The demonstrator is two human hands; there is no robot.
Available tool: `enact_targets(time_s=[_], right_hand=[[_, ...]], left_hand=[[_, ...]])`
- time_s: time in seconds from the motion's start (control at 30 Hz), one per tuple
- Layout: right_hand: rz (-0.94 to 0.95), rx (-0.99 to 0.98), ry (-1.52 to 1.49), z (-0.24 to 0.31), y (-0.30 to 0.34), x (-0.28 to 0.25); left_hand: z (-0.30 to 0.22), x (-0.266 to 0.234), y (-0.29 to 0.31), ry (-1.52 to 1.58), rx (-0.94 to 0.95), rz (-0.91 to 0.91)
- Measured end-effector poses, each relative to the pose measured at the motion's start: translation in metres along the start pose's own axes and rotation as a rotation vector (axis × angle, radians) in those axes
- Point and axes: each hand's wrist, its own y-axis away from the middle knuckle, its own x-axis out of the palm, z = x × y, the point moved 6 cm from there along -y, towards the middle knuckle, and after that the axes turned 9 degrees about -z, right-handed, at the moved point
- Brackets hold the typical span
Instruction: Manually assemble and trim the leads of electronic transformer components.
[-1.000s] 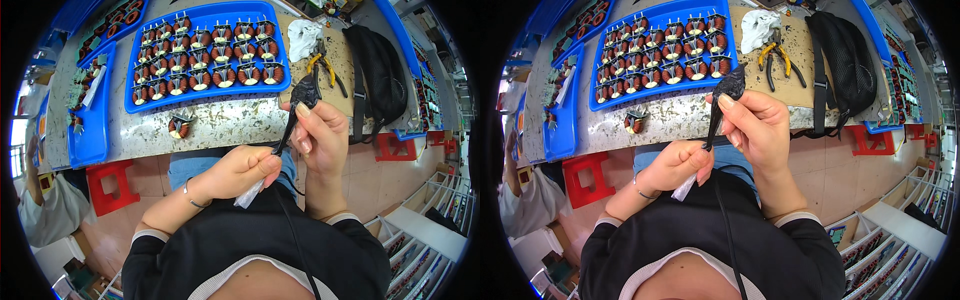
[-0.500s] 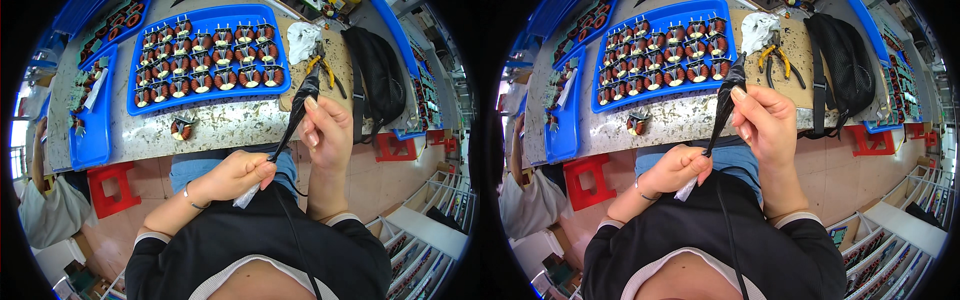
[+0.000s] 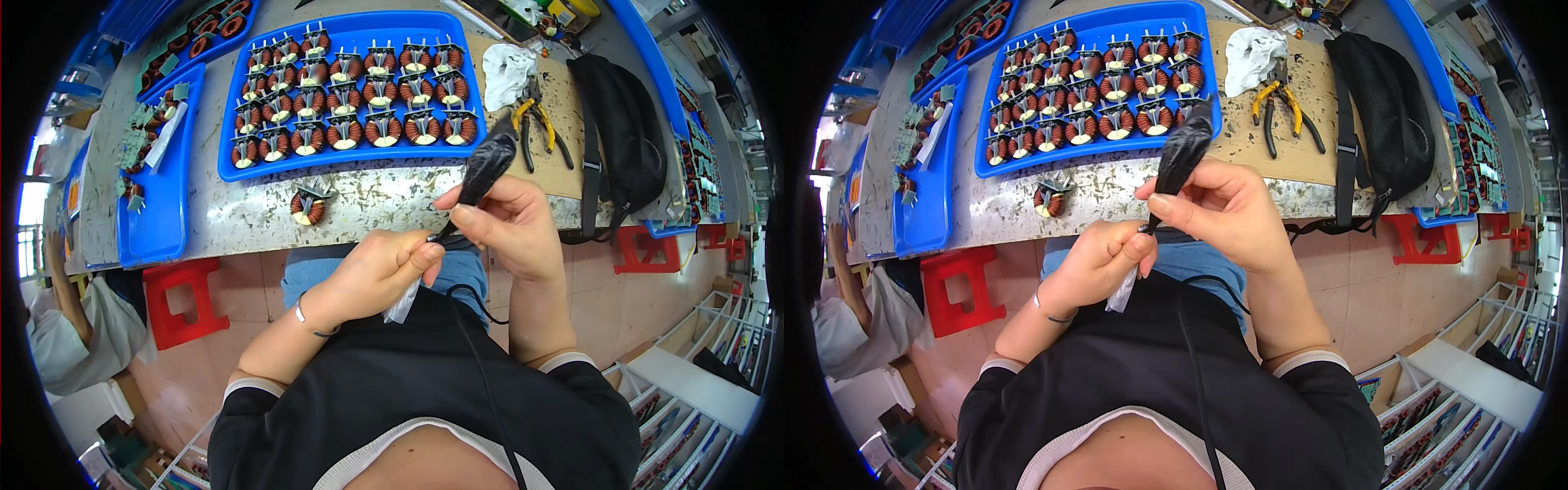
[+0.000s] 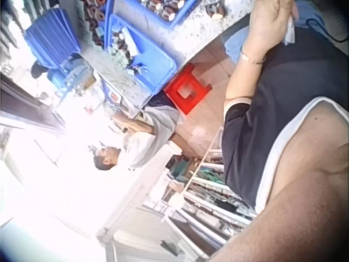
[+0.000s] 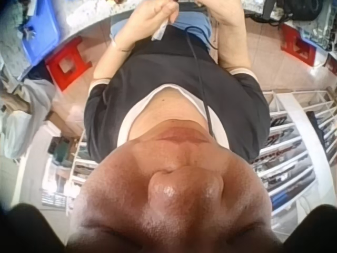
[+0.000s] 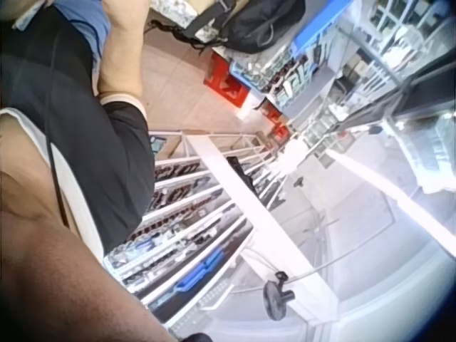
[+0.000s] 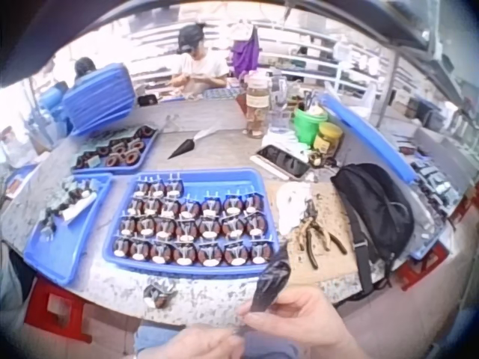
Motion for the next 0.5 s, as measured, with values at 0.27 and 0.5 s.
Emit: enact_targets(time_s=[0.27,0.5], right_hand=[[-0.221,-0.086,-0.06,0.004,-0.002,-0.004],[-0.256,-0.106,-0.147,0.014,-0.005,-0.009]], left_hand=[[-0.004,-0.002,0.006,0.019,0.082,-0.109],[0.002,0.005,0.01,0.033,0.059,-0.104]])
